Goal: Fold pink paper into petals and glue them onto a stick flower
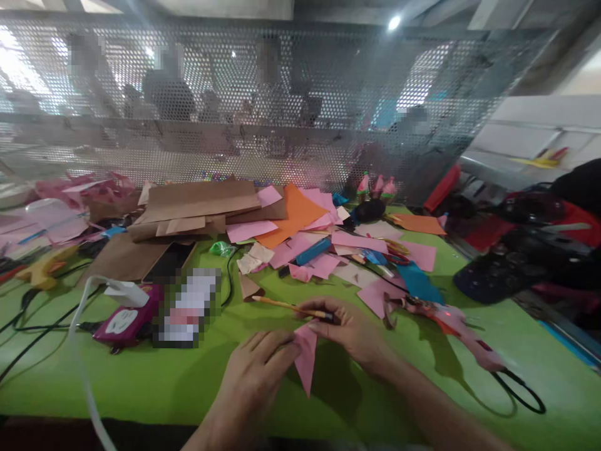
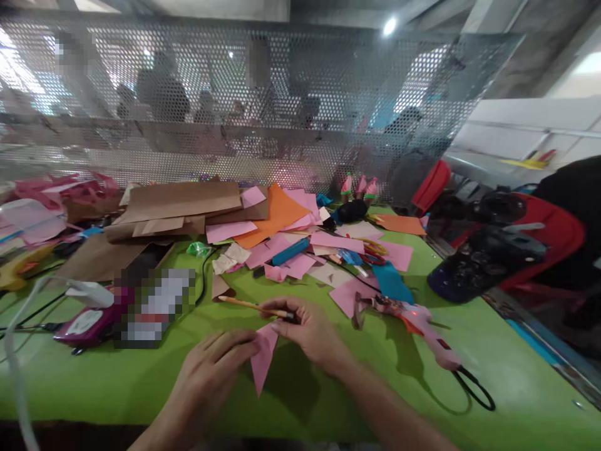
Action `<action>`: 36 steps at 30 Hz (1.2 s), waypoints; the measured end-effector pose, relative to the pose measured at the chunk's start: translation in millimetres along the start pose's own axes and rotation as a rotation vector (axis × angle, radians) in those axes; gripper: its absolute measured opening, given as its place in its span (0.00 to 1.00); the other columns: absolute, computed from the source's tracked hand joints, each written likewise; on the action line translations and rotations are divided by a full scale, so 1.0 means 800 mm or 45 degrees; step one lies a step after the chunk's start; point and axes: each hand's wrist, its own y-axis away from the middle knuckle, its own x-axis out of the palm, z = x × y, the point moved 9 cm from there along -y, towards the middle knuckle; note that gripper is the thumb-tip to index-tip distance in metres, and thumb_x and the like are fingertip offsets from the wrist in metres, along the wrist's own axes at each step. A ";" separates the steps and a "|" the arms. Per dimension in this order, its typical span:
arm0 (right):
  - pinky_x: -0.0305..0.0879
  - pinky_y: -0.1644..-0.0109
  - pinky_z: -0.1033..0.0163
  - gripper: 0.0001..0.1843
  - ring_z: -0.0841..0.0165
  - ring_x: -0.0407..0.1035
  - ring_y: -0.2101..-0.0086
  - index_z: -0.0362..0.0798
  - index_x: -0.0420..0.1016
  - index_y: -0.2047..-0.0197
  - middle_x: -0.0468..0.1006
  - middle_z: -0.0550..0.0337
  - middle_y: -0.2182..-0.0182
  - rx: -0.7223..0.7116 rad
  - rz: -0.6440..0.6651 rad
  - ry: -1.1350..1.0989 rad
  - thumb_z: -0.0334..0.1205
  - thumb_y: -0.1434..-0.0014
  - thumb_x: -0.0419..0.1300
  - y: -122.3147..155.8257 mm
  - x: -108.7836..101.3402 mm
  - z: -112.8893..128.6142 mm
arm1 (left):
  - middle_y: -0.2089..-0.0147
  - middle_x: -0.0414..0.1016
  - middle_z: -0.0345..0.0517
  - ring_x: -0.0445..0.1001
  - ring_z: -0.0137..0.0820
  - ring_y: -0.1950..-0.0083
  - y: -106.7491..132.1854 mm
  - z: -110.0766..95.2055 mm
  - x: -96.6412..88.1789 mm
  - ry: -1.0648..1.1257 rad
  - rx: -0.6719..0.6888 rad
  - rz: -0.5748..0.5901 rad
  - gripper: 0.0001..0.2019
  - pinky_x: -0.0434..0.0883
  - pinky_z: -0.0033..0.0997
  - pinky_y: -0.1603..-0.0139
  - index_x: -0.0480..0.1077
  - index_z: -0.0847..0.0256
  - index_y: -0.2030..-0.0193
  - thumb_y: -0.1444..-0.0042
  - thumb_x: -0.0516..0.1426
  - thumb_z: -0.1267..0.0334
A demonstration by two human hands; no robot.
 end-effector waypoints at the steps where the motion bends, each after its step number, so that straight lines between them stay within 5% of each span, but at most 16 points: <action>1: 0.69 0.48 0.54 0.14 0.60 0.75 0.53 0.51 0.80 0.55 0.83 0.57 0.57 -0.017 -0.004 0.035 0.42 0.45 0.67 0.000 -0.002 0.001 | 0.55 0.79 0.46 0.76 0.33 0.60 0.001 -0.001 0.001 -0.034 0.016 -0.024 0.12 0.72 0.32 0.60 0.72 0.59 0.53 0.35 0.49 0.73; 5: 0.68 0.46 0.53 0.12 0.60 0.75 0.54 0.52 0.81 0.56 0.83 0.57 0.58 -0.088 -0.037 0.133 0.47 0.37 0.59 0.002 -0.012 0.011 | 0.57 0.78 0.47 0.74 0.34 0.62 0.007 0.002 0.012 -0.200 -0.021 0.005 0.12 0.71 0.33 0.63 0.72 0.61 0.55 0.33 0.47 0.71; 13: 0.69 0.46 0.54 0.12 0.61 0.75 0.53 0.52 0.77 0.51 0.81 0.57 0.54 -0.106 -0.067 0.313 0.40 0.37 0.59 0.022 -0.016 0.001 | 0.60 0.77 0.43 0.72 0.34 0.63 0.019 0.004 0.036 -0.343 -0.088 0.175 0.10 0.67 0.35 0.63 0.72 0.58 0.51 0.35 0.52 0.69; 19: 0.69 0.50 0.56 0.11 0.61 0.75 0.55 0.51 0.78 0.54 0.81 0.57 0.57 -0.090 0.006 0.474 0.35 0.39 0.59 0.038 -0.012 -0.008 | 0.56 0.77 0.43 0.73 0.36 0.57 0.021 0.000 0.029 -0.271 -0.153 0.161 0.10 0.66 0.36 0.55 0.72 0.56 0.53 0.35 0.51 0.71; 28: 0.64 0.58 0.62 0.08 0.65 0.72 0.62 0.50 0.79 0.65 0.80 0.60 0.67 -0.128 0.083 0.768 0.28 0.42 0.61 0.046 0.005 0.012 | 0.61 0.76 0.39 0.70 0.35 0.62 0.019 0.004 0.029 -0.310 -0.206 0.184 0.08 0.63 0.38 0.60 0.72 0.56 0.60 0.41 0.56 0.74; 36: 0.63 0.57 0.63 0.12 0.65 0.71 0.60 0.52 0.79 0.57 0.79 0.60 0.62 -0.214 0.156 0.857 0.27 0.40 0.61 0.048 0.012 0.014 | 0.51 0.75 0.41 0.70 0.37 0.53 0.014 0.002 0.025 -0.325 -0.230 0.221 0.09 0.62 0.38 0.55 0.71 0.58 0.59 0.44 0.60 0.75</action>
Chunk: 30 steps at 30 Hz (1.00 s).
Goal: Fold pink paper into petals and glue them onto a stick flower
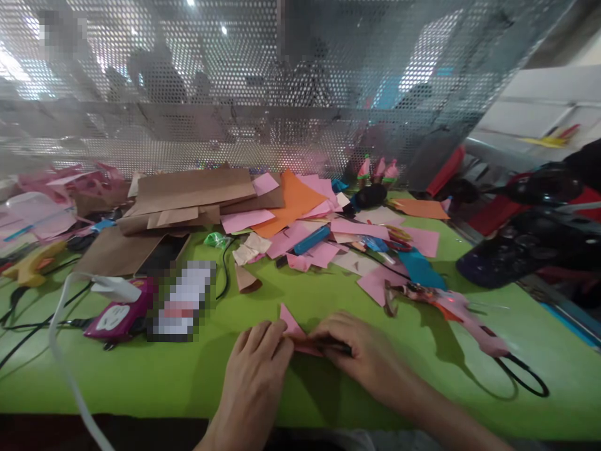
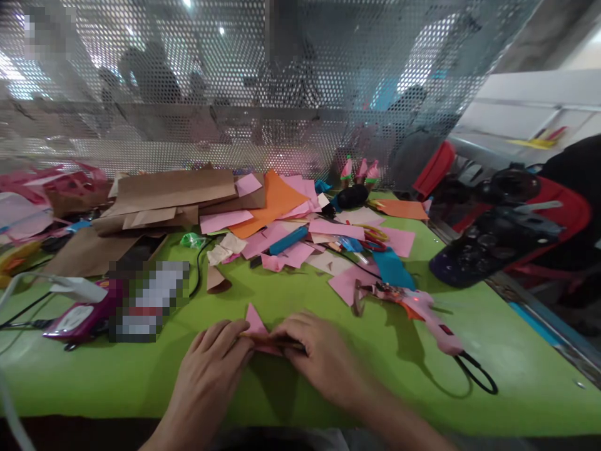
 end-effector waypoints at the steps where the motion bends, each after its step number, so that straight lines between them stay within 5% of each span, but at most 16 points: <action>1: 0.63 0.57 0.63 0.12 0.65 0.71 0.60 0.52 0.79 0.57 0.79 0.61 0.62 0.002 0.003 -0.005 0.27 0.41 0.61 0.000 0.001 -0.001 | 0.51 0.76 0.40 0.70 0.37 0.53 -0.001 -0.001 0.001 0.024 0.011 0.005 0.09 0.62 0.37 0.54 0.71 0.58 0.60 0.44 0.61 0.75; 14: 0.63 0.50 0.60 0.23 0.64 0.69 0.54 0.51 0.74 0.50 0.77 0.58 0.55 -0.078 0.032 0.125 0.23 0.48 0.60 0.011 0.000 0.009 | 0.56 0.78 0.36 0.71 0.35 0.56 -0.001 0.004 0.010 0.039 -0.038 0.077 0.07 0.61 0.39 0.54 0.72 0.55 0.60 0.40 0.60 0.72; 19: 0.64 0.53 0.60 0.13 0.63 0.70 0.57 0.50 0.77 0.55 0.78 0.58 0.59 -0.039 0.005 0.124 0.28 0.42 0.61 0.011 -0.002 0.005 | 0.55 0.78 0.37 0.71 0.35 0.57 -0.003 0.005 0.008 -0.003 -0.027 0.069 0.14 0.62 0.39 0.55 0.71 0.51 0.49 0.40 0.60 0.71; 30: 0.60 0.60 0.62 0.02 0.64 0.70 0.62 0.49 0.77 0.64 0.78 0.61 0.66 0.047 -0.087 0.193 0.33 0.40 0.65 0.011 -0.007 0.002 | 0.58 0.78 0.35 0.71 0.34 0.57 -0.004 0.013 0.008 0.129 -0.104 0.044 0.11 0.61 0.37 0.55 0.74 0.49 0.57 0.43 0.63 0.71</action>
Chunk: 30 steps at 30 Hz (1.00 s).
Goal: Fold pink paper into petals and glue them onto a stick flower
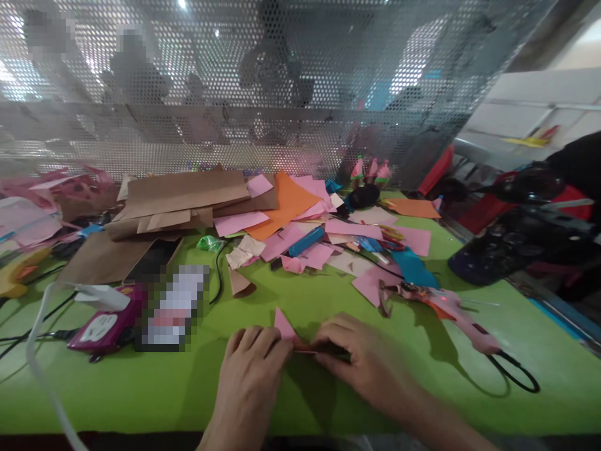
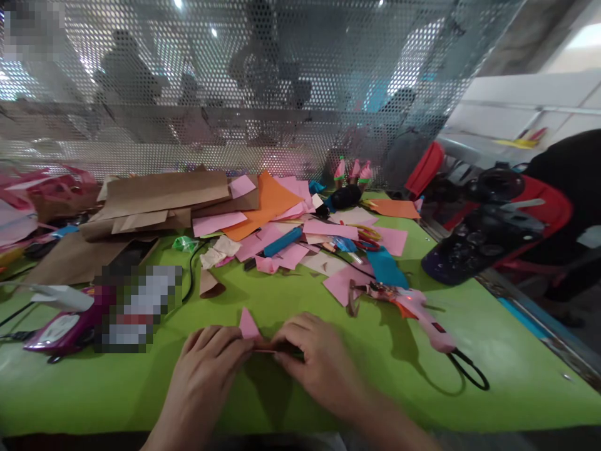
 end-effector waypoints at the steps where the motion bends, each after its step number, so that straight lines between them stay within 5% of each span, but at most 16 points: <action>1: 0.60 0.60 0.62 0.02 0.64 0.70 0.62 0.49 0.78 0.64 0.78 0.61 0.66 -0.006 -0.011 0.002 0.33 0.40 0.65 0.000 0.000 0.000 | 0.58 0.78 0.35 0.71 0.34 0.57 -0.001 0.001 0.000 0.019 -0.019 0.002 0.10 0.61 0.37 0.55 0.75 0.49 0.58 0.43 0.63 0.70; 14: 0.60 0.63 0.62 0.08 0.64 0.70 0.64 0.50 0.75 0.61 0.78 0.60 0.66 0.065 -0.120 0.042 0.27 0.42 0.61 -0.005 0.003 -0.004 | 0.63 0.76 0.35 0.70 0.34 0.59 -0.012 0.006 0.003 0.088 -0.147 0.075 0.10 0.59 0.37 0.55 0.74 0.51 0.60 0.39 0.57 0.72; 20: 0.58 0.62 0.60 0.08 0.64 0.70 0.64 0.52 0.77 0.61 0.77 0.60 0.66 -0.029 -0.115 0.209 0.29 0.38 0.59 0.000 0.005 0.003 | 0.67 0.75 0.34 0.69 0.34 0.62 -0.012 0.004 -0.001 0.081 -0.115 0.001 0.11 0.58 0.38 0.57 0.75 0.48 0.62 0.42 0.60 0.72; 30: 0.56 0.63 0.58 0.06 0.63 0.67 0.67 0.49 0.74 0.63 0.75 0.59 0.69 -0.237 -0.199 0.488 0.33 0.35 0.56 0.010 0.017 0.014 | 0.57 0.77 0.37 0.70 0.35 0.57 -0.001 -0.006 -0.001 -0.091 0.016 -0.048 0.16 0.59 0.39 0.53 0.74 0.48 0.55 0.42 0.56 0.75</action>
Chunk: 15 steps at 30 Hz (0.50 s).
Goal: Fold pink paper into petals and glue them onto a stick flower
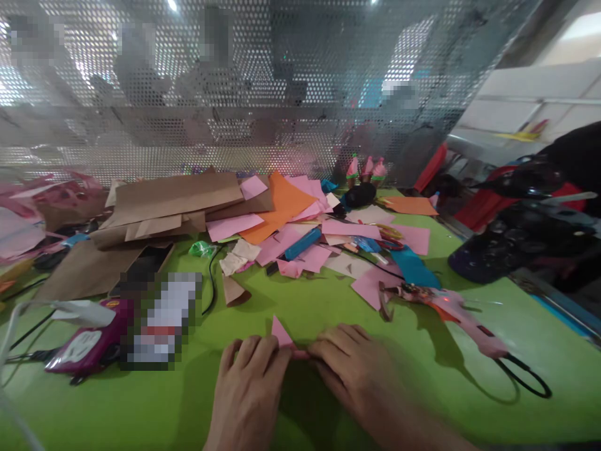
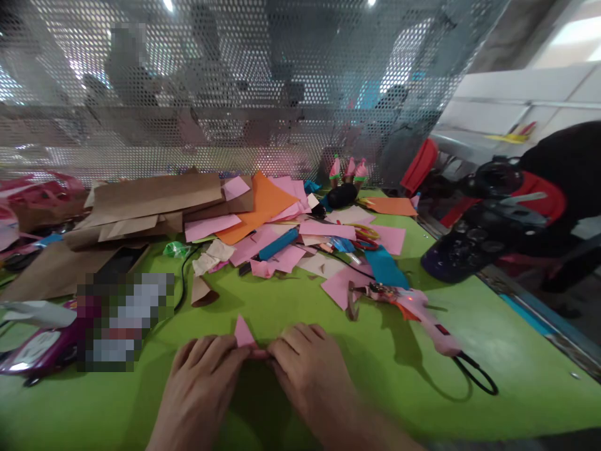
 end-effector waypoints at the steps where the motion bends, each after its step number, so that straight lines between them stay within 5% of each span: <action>1: 0.55 0.64 0.59 0.08 0.64 0.67 0.68 0.49 0.73 0.64 0.75 0.59 0.70 -0.002 -0.018 0.038 0.33 0.34 0.55 -0.001 0.000 0.000 | 0.57 0.77 0.37 0.70 0.34 0.57 0.001 -0.001 0.000 0.005 0.014 0.004 0.16 0.59 0.39 0.53 0.74 0.49 0.54 0.41 0.56 0.75; 15: 0.46 0.67 0.56 0.14 0.63 0.61 0.72 0.49 0.68 0.70 0.70 0.60 0.75 -0.119 -0.107 0.294 0.33 0.31 0.51 -0.001 0.003 0.017 | 0.52 0.79 0.38 0.72 0.36 0.53 0.012 -0.004 0.002 -0.086 0.118 -0.008 0.16 0.58 0.41 0.48 0.72 0.54 0.50 0.41 0.54 0.76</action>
